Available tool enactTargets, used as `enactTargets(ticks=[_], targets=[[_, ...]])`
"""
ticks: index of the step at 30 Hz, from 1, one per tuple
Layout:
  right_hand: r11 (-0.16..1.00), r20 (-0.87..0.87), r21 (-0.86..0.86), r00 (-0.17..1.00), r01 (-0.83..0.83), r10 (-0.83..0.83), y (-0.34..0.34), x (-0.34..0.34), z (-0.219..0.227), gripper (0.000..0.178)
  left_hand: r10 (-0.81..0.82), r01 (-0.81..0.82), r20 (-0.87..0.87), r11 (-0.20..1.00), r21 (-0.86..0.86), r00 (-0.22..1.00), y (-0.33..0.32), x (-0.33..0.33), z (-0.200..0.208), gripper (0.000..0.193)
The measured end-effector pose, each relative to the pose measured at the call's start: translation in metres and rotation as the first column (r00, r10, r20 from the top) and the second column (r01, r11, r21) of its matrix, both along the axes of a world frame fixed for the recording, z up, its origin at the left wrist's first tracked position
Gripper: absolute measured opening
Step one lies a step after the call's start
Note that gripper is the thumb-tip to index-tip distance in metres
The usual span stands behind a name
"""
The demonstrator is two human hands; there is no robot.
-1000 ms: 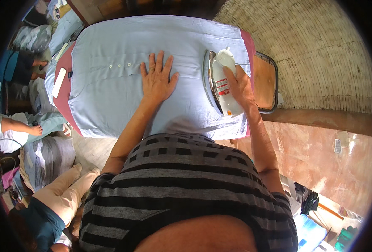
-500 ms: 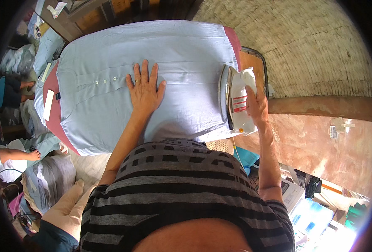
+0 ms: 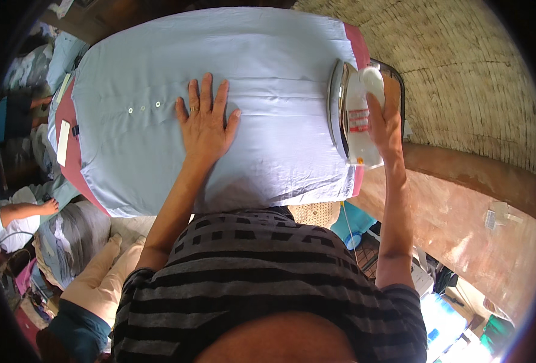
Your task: The person irons a light blue button-down shirt on an ironing board using an iron, then picks up the shirt, lays it back down, and continues ironing the body of the shirt.
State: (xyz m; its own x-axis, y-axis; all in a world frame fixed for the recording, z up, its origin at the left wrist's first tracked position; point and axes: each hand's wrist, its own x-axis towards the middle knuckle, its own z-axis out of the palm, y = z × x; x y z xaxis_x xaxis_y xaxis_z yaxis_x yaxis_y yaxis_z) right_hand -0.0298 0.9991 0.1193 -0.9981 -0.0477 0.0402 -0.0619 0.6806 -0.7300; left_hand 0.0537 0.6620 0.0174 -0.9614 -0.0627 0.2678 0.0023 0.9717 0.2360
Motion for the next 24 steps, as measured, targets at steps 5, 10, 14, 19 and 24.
enactTargets(ticks=[5, 10, 14, 19, 24], targets=[[0.974, 0.104, 0.102, 0.976, -0.204, 0.193, -0.011, 0.03, 0.026, 0.029, -0.003, 0.003, -0.031, 1.0, 0.001, 1.0, 0.0, 0.0, -0.002, 0.063], [0.878, -0.004, 0.182, 0.893, -0.442, 0.45, -0.053, 0.015, 0.039, 0.027, -0.003, 0.011, -0.11, 0.998, 0.067, 0.994, 0.001, 0.007, -0.005, 0.072], [0.769, 0.095, 0.23, 0.8, -0.596, 0.592, -0.089, -0.004, 0.035, 0.029, -0.045, 0.055, -0.067, 0.986, 0.154, 0.997, 0.011, 0.044, -0.004, 0.072], [0.762, 0.158, 0.228, 0.795, -0.606, 0.585, -0.114, -0.015, 0.028, 0.033, 0.03, 0.004, -0.13, 0.967, 0.257, 0.991, -0.015, 0.087, 0.001, 0.055], [0.763, 0.184, 0.206, 0.791, -0.612, 0.584, -0.11, -0.013, 0.026, 0.035, 0.44, -0.426, -0.292, 0.898, 0.114, 0.849, -0.154, 0.061, 0.006, 0.04]])
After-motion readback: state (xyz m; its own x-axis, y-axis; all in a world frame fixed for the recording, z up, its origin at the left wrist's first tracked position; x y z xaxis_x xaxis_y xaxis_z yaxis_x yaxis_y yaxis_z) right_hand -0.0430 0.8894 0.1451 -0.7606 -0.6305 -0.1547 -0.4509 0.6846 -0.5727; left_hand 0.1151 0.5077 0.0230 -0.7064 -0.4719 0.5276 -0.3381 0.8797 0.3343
